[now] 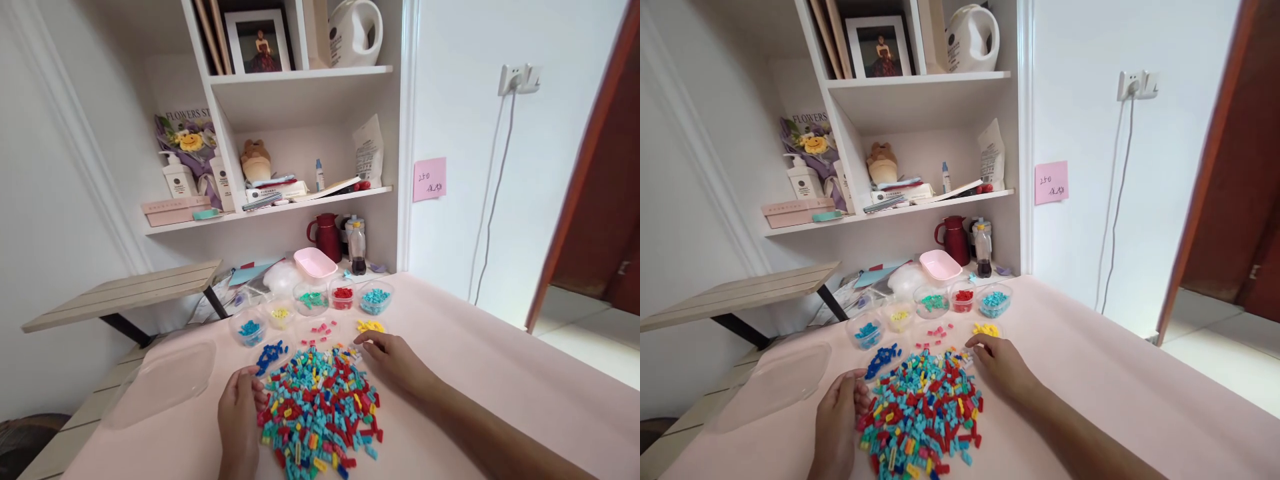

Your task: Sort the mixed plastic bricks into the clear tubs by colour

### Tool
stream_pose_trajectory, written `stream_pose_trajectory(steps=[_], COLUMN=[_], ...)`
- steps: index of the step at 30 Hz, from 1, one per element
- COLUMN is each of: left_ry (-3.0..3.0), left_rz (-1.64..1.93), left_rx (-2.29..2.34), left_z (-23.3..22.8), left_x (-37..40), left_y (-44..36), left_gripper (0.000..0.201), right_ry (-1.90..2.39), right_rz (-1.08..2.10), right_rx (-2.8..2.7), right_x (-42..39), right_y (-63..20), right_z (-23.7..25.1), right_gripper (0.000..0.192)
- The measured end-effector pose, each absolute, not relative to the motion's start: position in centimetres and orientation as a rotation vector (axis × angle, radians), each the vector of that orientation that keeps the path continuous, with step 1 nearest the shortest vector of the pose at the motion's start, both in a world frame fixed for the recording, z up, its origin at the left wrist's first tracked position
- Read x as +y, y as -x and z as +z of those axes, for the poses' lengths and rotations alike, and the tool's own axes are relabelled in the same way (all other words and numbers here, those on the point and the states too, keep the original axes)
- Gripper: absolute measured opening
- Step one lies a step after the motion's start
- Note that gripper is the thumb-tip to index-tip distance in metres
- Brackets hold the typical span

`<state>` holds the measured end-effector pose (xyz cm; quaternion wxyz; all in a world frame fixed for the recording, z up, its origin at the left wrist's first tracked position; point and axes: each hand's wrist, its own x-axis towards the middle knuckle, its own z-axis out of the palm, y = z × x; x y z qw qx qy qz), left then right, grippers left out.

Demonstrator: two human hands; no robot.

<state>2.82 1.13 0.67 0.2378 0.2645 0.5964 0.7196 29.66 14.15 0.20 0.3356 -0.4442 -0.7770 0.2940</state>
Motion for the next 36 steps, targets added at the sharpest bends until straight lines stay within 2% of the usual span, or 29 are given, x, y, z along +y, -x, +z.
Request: stream_pose_trajectory(steps=[11, 22, 32, 36], left_ry=[-0.731, -0.722, -0.742, -0.714], left_rz=[1.899, 1.866, 1.877, 1.884], left_rx=[1.692, 1.689, 1.715, 1.688], left_z=[0.2, 0.6, 0.4, 0.3], left_x=[1.8, 1.7, 1.9, 1.9], left_y=[-2.4, -2.9, -2.7, -2.7], left_gripper=[0.029, 0.042, 0.036, 0.035], right_ry=[1.252, 1.332, 1.233, 1.271], right_rz=[0.453, 0.309, 0.621, 0.63], right_rx=[-2.188, -2.391, -2.206, -2.198], right_x=[14.1, 12.9, 13.2, 13.1], right_y=[-29.5, -29.2, -30.7, -31.0], right_z=[-0.6, -0.2, 0.7, 0.9], right_gripper=[0.04, 0.042, 0.036, 0.035])
